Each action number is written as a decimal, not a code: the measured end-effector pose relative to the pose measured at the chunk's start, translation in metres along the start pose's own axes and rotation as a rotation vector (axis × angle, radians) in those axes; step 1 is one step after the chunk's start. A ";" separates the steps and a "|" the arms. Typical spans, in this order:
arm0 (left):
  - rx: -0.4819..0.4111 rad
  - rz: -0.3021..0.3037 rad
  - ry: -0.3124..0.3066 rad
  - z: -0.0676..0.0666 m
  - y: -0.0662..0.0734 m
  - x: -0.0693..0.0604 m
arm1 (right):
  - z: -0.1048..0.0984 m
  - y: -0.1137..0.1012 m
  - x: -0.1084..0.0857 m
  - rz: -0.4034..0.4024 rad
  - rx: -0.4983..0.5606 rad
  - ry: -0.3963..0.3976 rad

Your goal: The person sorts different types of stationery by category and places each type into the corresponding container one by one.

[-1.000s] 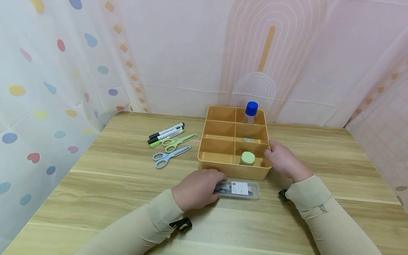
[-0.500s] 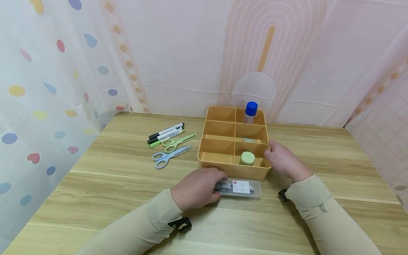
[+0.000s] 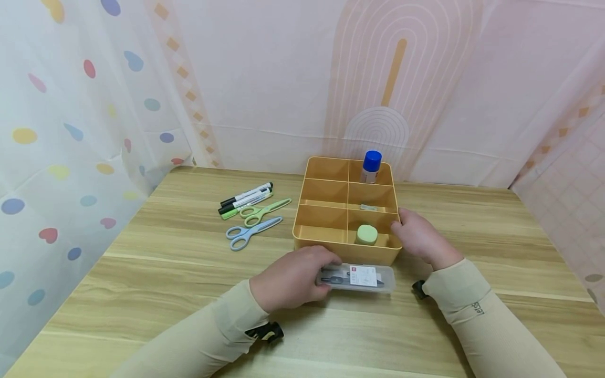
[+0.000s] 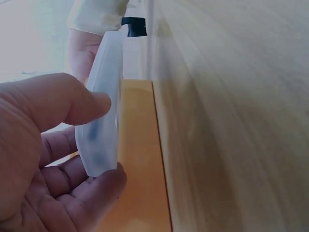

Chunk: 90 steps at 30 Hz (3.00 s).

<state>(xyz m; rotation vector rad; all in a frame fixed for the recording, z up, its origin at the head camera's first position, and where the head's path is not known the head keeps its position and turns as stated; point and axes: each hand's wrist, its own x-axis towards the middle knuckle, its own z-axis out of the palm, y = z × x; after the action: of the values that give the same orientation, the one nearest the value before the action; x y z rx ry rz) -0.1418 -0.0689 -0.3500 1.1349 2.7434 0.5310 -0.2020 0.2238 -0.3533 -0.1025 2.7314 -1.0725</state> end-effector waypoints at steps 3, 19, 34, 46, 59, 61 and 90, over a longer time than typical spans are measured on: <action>-0.027 0.000 0.008 -0.003 0.001 -0.001 | 0.000 0.000 0.000 0.002 -0.002 0.002; -0.155 -0.062 0.120 -0.025 0.002 -0.006 | 0.000 -0.001 0.001 0.010 0.011 -0.014; -0.145 -0.157 0.251 -0.042 -0.006 -0.006 | -0.001 -0.001 0.000 0.006 0.008 -0.014; -0.095 -0.160 0.302 -0.050 -0.020 -0.006 | -0.001 -0.001 0.000 0.006 0.020 -0.024; -0.039 -0.210 0.294 -0.056 -0.030 -0.007 | -0.001 -0.001 -0.001 0.001 -0.001 -0.008; -0.031 -0.222 0.285 -0.057 -0.031 -0.007 | -0.001 -0.001 -0.001 0.000 0.000 -0.009; 0.059 -0.253 0.245 -0.061 -0.038 -0.009 | -0.002 -0.002 -0.002 0.008 -0.008 -0.018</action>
<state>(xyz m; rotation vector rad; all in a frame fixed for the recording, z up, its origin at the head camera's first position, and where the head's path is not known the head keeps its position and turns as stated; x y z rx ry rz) -0.1756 -0.1163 -0.3068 0.7586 3.0691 0.5930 -0.2005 0.2243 -0.3504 -0.1017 2.7179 -1.0528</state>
